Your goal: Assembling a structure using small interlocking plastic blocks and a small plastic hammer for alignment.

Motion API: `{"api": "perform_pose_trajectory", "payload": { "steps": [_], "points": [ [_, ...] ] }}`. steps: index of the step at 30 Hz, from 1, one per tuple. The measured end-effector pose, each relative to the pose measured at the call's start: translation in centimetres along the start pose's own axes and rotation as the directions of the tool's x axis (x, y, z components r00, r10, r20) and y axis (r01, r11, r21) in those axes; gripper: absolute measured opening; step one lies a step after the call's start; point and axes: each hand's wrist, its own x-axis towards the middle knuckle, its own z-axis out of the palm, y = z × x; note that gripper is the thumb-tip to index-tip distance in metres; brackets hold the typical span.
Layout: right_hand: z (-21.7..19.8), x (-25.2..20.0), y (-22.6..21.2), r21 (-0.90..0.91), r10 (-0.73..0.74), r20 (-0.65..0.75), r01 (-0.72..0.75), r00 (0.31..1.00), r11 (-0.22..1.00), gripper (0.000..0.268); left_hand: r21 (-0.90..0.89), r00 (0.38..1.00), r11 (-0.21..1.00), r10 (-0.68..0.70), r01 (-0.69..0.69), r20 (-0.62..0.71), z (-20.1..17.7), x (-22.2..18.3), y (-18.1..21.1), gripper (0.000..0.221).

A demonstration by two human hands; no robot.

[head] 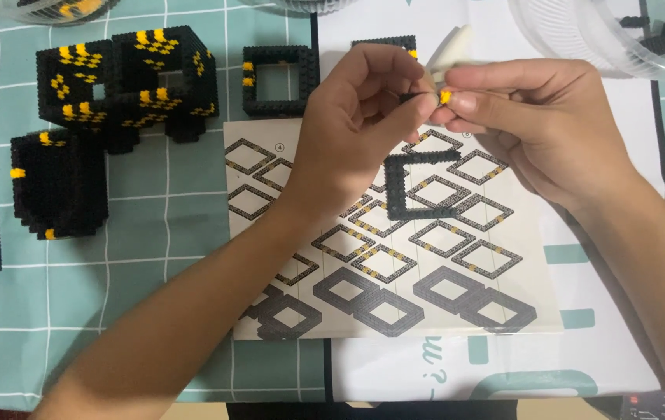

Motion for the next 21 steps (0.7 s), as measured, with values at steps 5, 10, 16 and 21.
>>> {"api": "perform_pose_trajectory", "payload": {
  "steps": [5,10,16,21],
  "points": [
    [0.02,0.03,-0.05,0.008,-0.001,-0.003,0.001,1.000,1.000,0.027,0.001,1.000,1.000,-0.007,0.007,-0.004,0.03,0.04,0.00,0.015],
    [0.08,0.00,-0.15,-0.002,0.004,0.000,-0.004,1.000,1.000,0.027,0.011,0.999,0.999,-0.042,0.042,-0.020,0.02,0.05,0.02,0.016],
    [-0.12,0.09,-0.05,-0.002,0.004,0.009,-0.004,1.000,1.000,0.027,0.023,1.000,1.000,-0.015,0.015,0.002,-0.11,0.05,-0.24,0.015],
    [-0.03,0.01,-0.21,-0.011,-0.003,0.024,0.003,1.000,1.000,0.026,0.016,1.000,1.000,-0.015,0.015,0.001,-0.06,0.00,-0.18,0.015]
  ]
}}
